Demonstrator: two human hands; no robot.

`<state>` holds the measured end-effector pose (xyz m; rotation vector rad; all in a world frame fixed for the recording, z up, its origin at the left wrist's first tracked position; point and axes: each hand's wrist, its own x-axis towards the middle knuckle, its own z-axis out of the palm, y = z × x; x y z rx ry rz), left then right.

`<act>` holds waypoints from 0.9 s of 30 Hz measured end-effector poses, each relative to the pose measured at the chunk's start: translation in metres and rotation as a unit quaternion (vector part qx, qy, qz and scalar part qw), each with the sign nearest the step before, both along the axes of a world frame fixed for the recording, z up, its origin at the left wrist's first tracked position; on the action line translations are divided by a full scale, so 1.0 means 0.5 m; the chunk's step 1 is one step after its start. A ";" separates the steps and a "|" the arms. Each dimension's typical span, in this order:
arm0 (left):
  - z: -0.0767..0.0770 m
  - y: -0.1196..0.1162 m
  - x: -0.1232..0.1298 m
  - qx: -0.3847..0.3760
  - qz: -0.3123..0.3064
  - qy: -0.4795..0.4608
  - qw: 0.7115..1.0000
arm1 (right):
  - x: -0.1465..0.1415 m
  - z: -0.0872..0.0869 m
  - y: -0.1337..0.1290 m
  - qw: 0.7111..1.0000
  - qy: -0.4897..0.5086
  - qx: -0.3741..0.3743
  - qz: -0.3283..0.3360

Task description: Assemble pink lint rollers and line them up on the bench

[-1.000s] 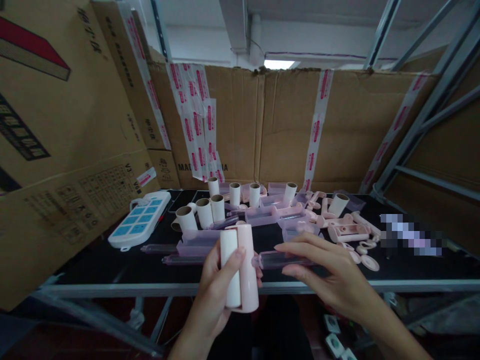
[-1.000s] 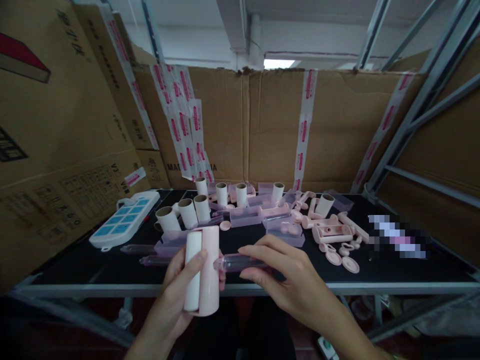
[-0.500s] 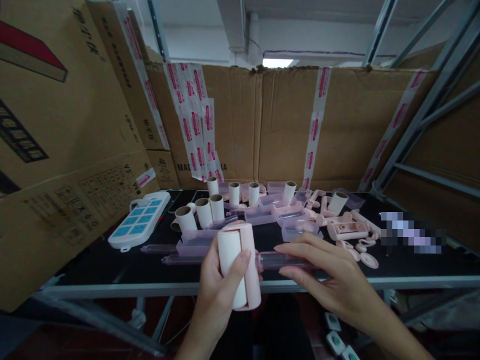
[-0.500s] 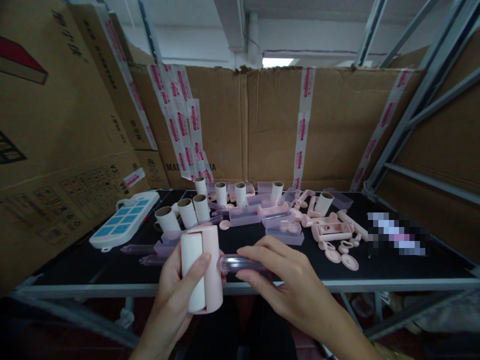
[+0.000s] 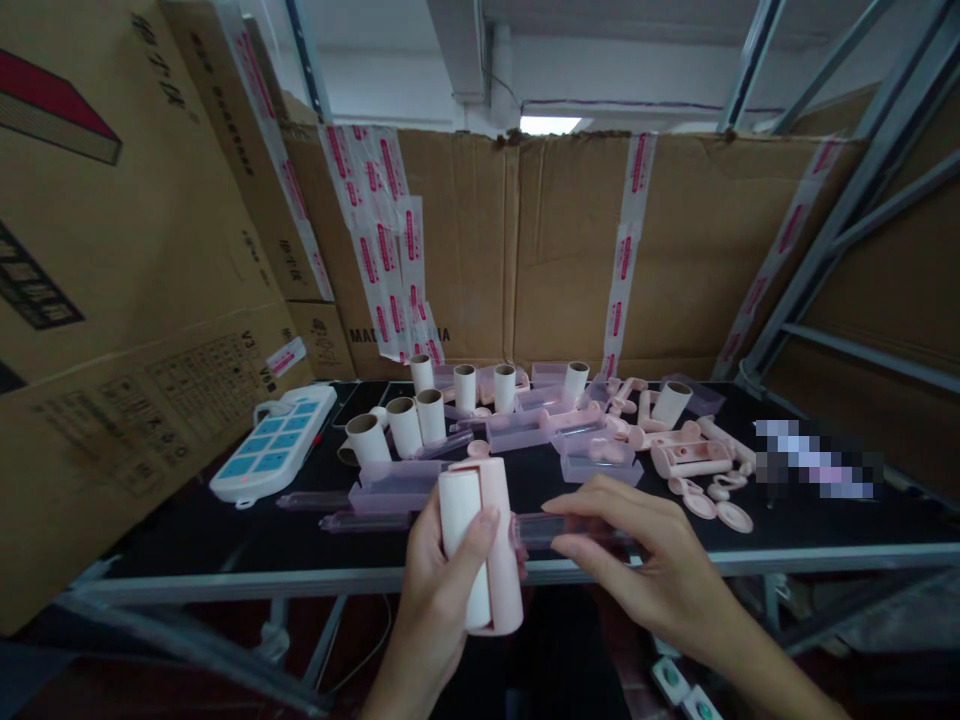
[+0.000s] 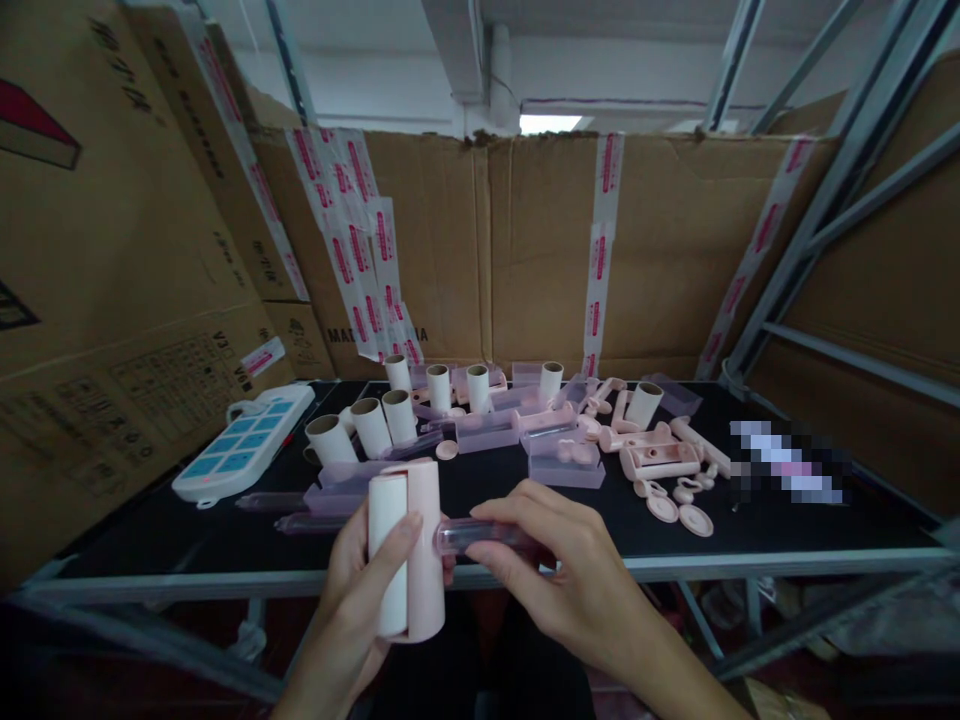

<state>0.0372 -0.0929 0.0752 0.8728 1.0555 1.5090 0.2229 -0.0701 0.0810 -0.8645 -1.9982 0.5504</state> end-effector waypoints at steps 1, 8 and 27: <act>-0.001 0.000 0.001 0.003 -0.003 0.005 1.000 | -0.002 0.000 -0.001 1.000 0.001 -0.015 -0.014; -0.016 0.003 0.008 0.039 0.016 0.002 0.999 | -0.008 -0.003 -0.003 0.983 0.071 -0.154 -0.074; -0.091 0.016 -0.036 0.136 -0.056 0.231 0.962 | -0.008 -0.020 -0.007 0.981 0.107 -0.037 -0.155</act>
